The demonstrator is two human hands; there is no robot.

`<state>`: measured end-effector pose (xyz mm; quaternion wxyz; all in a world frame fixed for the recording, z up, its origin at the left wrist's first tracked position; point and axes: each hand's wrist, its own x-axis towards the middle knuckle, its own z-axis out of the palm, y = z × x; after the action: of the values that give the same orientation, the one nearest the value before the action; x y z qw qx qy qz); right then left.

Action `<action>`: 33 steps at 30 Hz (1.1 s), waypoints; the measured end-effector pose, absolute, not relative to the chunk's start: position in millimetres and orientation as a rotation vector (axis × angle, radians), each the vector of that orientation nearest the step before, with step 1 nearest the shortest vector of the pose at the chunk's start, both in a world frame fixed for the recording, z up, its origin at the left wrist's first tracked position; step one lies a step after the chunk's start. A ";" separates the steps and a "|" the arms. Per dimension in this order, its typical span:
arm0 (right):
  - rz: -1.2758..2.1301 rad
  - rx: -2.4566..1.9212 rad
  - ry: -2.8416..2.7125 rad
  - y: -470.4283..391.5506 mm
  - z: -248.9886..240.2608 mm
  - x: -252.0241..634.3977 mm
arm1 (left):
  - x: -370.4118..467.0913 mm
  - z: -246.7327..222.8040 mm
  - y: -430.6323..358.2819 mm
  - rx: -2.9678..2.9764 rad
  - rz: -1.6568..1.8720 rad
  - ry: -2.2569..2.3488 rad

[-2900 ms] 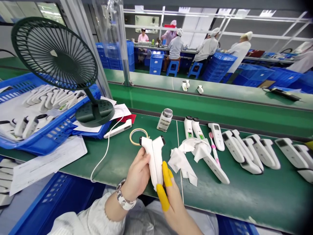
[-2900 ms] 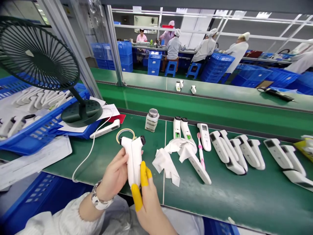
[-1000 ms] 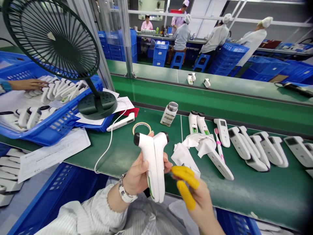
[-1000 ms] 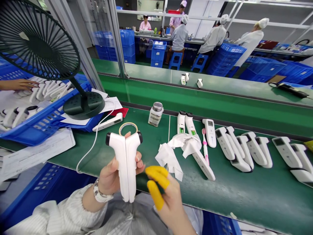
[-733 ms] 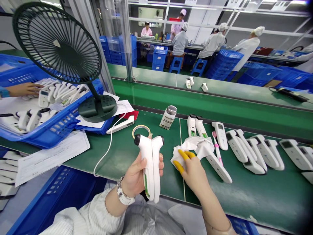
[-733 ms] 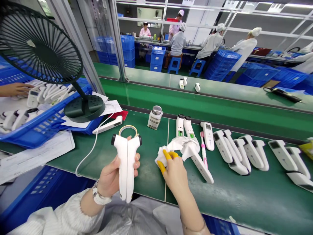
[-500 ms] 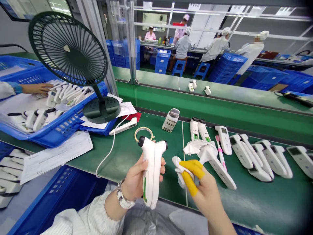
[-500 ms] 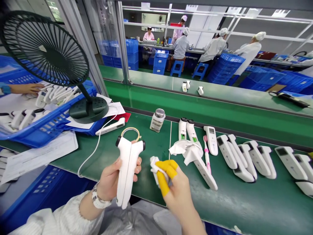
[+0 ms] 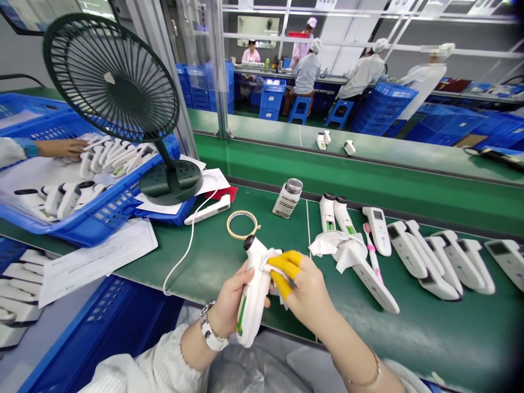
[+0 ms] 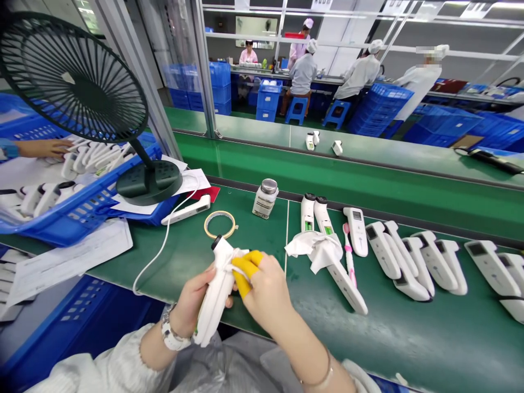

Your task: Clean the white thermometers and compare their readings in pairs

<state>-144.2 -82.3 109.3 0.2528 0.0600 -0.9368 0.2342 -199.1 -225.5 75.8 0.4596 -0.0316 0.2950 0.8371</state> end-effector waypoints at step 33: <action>-0.079 -0.262 -2.772 36.0 150.9 -280.7 | -215.4 66.8 -243.8 -0.343 2.007 0.448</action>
<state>-280.7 36.0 150.9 0.1770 -0.0924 -0.9795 -0.0280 -215.4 -243.8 66.8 0.5041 -0.1423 0.1857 0.8314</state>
